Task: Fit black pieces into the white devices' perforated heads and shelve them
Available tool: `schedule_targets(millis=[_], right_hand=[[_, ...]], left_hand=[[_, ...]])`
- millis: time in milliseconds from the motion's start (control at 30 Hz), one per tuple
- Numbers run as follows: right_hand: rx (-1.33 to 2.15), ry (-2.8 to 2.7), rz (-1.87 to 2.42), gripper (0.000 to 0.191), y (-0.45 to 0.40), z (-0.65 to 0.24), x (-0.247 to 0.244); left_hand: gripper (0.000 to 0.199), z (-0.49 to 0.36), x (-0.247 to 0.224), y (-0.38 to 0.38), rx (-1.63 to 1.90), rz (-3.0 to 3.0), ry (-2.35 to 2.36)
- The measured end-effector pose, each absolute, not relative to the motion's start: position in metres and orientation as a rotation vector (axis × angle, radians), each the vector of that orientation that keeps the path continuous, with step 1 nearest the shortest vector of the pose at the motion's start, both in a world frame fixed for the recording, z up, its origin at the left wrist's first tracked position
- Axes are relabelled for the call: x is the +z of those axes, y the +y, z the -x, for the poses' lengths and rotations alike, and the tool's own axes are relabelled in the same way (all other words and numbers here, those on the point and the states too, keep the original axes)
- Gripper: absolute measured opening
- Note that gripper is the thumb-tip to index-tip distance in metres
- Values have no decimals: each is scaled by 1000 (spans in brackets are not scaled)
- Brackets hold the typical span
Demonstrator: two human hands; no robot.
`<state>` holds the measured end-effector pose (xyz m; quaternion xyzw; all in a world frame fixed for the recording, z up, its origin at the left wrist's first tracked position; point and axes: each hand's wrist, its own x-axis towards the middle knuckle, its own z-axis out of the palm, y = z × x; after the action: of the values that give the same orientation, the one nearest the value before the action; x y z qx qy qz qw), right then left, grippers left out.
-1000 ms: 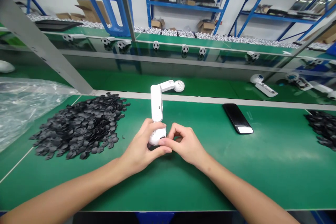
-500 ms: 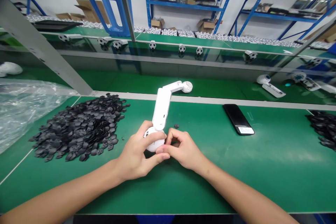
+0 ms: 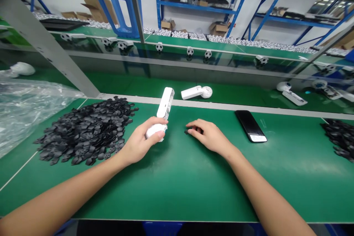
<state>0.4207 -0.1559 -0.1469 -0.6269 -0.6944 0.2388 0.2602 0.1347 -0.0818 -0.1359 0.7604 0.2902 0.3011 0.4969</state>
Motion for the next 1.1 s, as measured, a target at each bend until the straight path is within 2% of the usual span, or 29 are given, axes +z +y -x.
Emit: schedule_targets(millis=[100,233,467,567,700,900,1100], right_hand=[[595,-1963,1715,32,-154,-419,-154],[468,-2000,1754,24,-156,-410,-157],[209,-1959,1882,23,-159,-405,-155],[286,-1884,1845,23,-160,-403,-154],[775,-1559,1702,28,-164,-393,-142],[1271,-1160,1403,34,-172,-372,-129],[1379,-1179,1307,31,-173,-361,-144]], left_hand=[[46,-133,-132,-81,725,-1818,687],[81,-133,-132,-89,800,-1883,683],[94,-138,-136,-90,773,-1750,762],[85,-141,-140,-87,724,-1710,773],[60,-143,-143,-87,651,-1709,746],[59,-146,-141,-95,597,-1749,712],[58,-147,-141,-101,598,-1859,694]])
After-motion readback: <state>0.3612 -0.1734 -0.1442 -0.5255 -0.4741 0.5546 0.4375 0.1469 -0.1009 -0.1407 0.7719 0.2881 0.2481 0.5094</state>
